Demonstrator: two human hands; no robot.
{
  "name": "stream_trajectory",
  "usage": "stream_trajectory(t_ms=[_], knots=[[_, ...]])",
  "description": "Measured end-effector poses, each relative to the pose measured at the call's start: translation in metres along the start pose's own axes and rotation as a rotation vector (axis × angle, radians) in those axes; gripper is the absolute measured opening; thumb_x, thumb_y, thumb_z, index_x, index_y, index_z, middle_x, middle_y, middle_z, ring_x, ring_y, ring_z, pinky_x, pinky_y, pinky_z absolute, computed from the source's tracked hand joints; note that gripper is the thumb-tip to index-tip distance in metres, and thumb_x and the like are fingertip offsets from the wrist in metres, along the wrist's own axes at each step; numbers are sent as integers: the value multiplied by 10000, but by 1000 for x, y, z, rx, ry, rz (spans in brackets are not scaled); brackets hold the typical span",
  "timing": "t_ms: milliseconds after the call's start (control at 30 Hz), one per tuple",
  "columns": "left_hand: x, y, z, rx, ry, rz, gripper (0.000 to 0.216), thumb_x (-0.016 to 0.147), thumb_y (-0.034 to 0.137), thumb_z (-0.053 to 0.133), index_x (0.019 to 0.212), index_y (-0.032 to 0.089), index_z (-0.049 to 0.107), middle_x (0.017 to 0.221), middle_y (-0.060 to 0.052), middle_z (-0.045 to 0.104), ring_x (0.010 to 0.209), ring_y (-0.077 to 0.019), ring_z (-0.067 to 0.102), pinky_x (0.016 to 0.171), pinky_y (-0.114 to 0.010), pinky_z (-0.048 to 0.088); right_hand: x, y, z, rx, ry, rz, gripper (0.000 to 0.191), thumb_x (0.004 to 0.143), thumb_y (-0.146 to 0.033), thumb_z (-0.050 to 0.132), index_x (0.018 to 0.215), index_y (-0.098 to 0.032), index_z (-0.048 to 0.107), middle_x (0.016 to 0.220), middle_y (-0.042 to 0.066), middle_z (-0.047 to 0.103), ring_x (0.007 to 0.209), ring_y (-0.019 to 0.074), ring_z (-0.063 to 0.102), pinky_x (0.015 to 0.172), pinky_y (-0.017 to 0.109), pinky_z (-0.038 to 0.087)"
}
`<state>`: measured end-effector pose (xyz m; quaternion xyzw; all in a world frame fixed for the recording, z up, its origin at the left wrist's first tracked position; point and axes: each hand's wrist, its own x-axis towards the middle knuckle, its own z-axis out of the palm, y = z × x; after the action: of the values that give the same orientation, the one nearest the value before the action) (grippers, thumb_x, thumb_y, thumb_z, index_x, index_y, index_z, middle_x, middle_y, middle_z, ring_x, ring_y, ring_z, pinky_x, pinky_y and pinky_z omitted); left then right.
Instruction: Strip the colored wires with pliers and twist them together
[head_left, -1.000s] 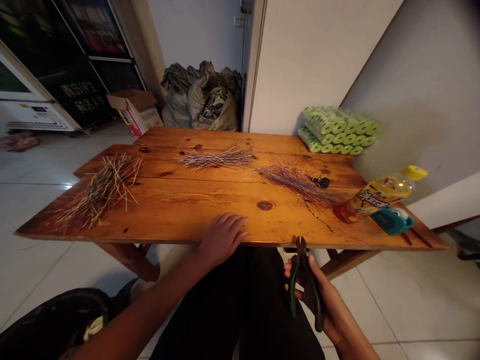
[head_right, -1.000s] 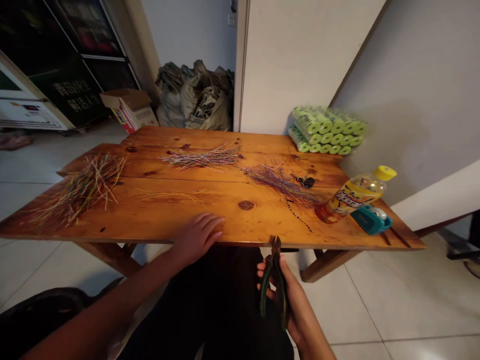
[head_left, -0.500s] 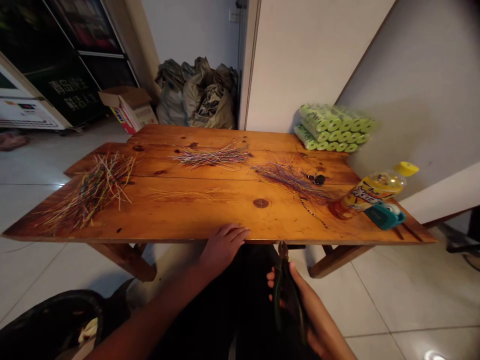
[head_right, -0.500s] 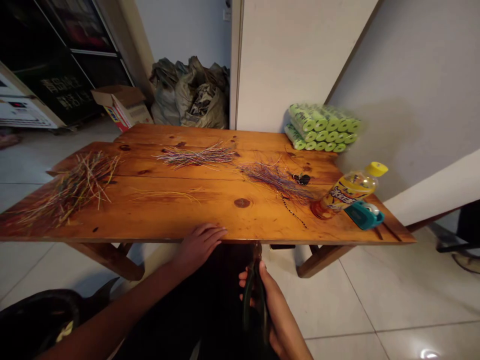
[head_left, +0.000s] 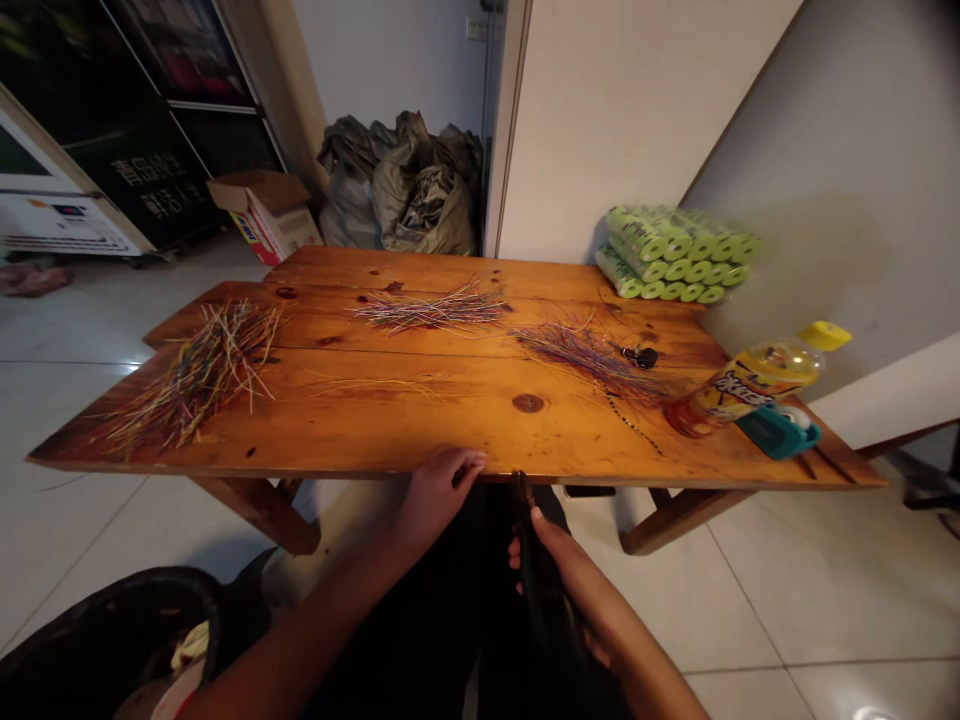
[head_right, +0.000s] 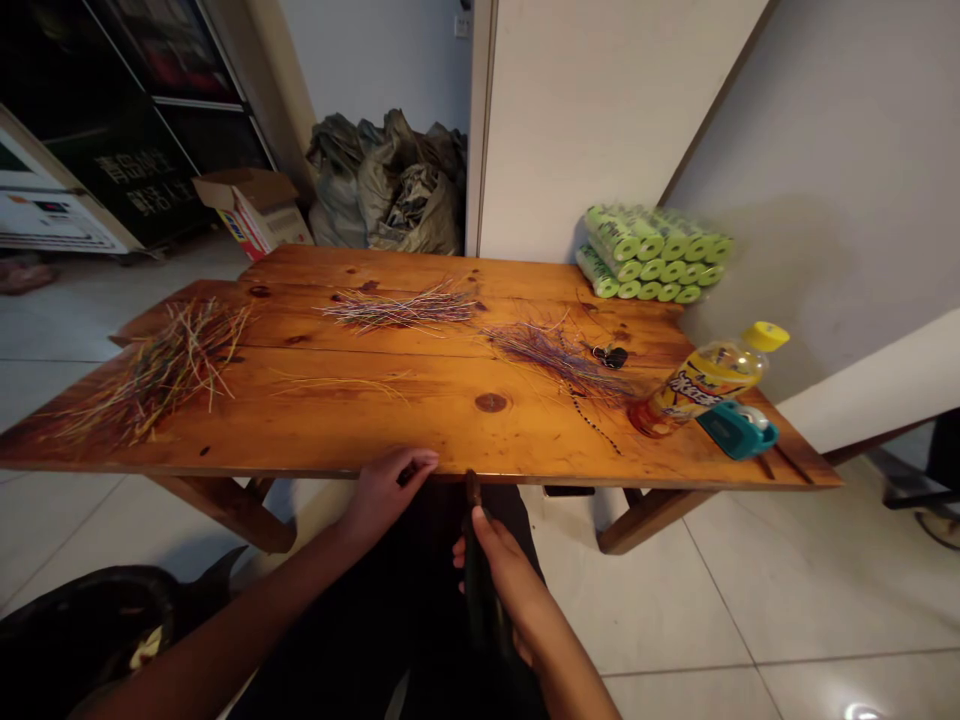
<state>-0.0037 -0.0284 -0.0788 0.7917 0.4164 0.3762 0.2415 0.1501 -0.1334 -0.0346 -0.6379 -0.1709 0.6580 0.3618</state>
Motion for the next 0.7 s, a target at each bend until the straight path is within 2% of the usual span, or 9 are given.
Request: stream_trajectory(t_ms=[133, 300, 433, 533, 700], knots=[[9, 5, -3, -84, 57, -85, 96, 821, 247, 521, 890, 202, 569, 846, -7, 657, 776, -128, 633, 746, -286, 512, 5, -14, 5, -39, -35, -22, 401, 772, -559, 504, 784, -163, 570, 686, 21, 606, 583, 106, 564, 568, 236, 480], [16, 9, -4, -40, 96, -56, 59, 805, 231, 538, 852, 199, 556, 807, 0, 653, 765, -128, 634, 738, -284, 509, 11, -29, 12, -40, -107, -4, 407, 758, -567, 522, 842, -170, 547, 728, 31, 610, 628, 119, 577, 562, 239, 490], [16, 9, -1, -27, 108, -49, 55, 806, 239, 538, 843, 199, 548, 799, -4, 645, 754, -129, 629, 722, -283, 507, 17, -34, 17, -49, -112, -45, 351, 781, -524, 521, 849, -180, 540, 706, 22, 604, 634, 124, 575, 519, 223, 483], [15, 9, 0, -14, 134, -71, 48, 807, 244, 536, 813, 197, 540, 771, 1, 635, 736, -126, 620, 704, -274, 501, 26, -34, 19, -67, -106, -88, 325, 794, -502, 514, 816, -179, 537, 660, 10, 587, 594, 123, 563, 480, 214, 471], [14, 12, 2, -30, 137, -120, 56, 805, 249, 541, 784, 198, 531, 743, 16, 628, 699, -113, 613, 671, -249, 491, 38, -32, 20, -114, -114, -115, 366, 825, -508, 451, 740, -162, 533, 569, -9, 563, 415, 89, 500, 410, 212, 417]])
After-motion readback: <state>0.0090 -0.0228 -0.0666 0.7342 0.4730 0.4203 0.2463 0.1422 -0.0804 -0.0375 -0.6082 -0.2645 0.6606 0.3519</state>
